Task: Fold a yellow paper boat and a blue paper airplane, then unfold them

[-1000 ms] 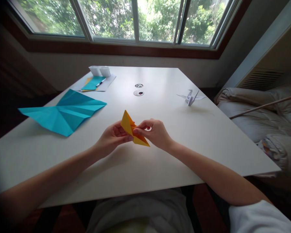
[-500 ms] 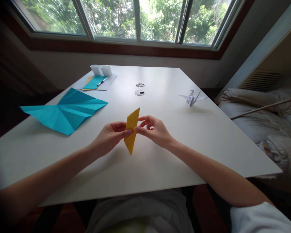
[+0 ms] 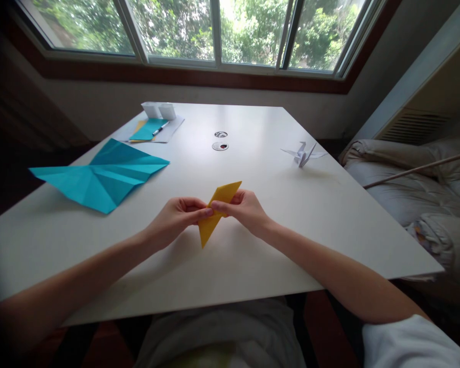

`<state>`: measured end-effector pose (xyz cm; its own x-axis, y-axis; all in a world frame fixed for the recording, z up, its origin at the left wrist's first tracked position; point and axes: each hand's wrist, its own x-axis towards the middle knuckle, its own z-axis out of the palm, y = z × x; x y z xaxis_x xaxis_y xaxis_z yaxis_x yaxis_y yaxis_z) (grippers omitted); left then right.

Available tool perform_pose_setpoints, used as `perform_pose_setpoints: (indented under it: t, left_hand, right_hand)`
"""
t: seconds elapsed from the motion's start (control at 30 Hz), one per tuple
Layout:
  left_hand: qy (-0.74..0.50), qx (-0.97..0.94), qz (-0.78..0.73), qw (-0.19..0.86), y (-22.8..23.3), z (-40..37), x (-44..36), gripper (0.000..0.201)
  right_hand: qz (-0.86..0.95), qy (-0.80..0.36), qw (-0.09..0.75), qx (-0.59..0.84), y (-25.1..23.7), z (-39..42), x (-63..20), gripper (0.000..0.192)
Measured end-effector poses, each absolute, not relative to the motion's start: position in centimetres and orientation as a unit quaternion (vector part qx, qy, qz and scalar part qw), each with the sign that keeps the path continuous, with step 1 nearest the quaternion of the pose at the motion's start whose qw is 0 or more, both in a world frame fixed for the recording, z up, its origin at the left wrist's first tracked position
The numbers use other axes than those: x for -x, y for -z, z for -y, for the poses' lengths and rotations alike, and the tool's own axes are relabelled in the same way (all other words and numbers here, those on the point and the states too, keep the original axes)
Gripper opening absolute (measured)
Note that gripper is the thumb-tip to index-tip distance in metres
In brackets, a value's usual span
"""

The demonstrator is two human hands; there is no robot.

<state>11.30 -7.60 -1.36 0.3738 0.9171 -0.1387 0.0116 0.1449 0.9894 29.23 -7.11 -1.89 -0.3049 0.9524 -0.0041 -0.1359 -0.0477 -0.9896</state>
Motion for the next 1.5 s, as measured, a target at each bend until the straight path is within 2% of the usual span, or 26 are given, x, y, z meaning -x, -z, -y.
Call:
perform_pose_setpoints:
  t: [0.43, 0.63, 1.03, 1.3, 1.5]
  left_hand:
    - [-0.358, -0.589, -0.403, 0.602, 1.4, 7.5, -11.4, 0.026]
    - [-0.336, -0.600, -0.394, 0.610, 1.3, 7.2, -11.3, 0.022]
    - [-0.333, -0.599, -0.401, 0.607, 0.8, 7.3, -11.2, 0.024]
    - [-0.332, -0.596, -0.408, 0.607, 1.3, 7.3, -11.2, 0.026]
    - [-0.339, -0.591, -0.410, 0.607, 1.2, 7.3, -11.3, 0.024]
  right_hand:
    - [0.455, -0.672, 0.455, 0.368, 2.4, 7.1, -29.1, 0.017]
    - [0.448, -0.662, 0.471, 0.373, 2.5, 7.1, -28.9, 0.016]
    - [0.404, -0.652, 0.528, 0.365, 2.4, 6.6, -28.9, 0.026]
    - [0.435, -0.626, 0.509, 0.400, 2.4, 5.7, -29.9, 0.028]
    - [0.526, -0.539, 0.500, 0.427, 2.4, 4.5, -30.9, 0.034]
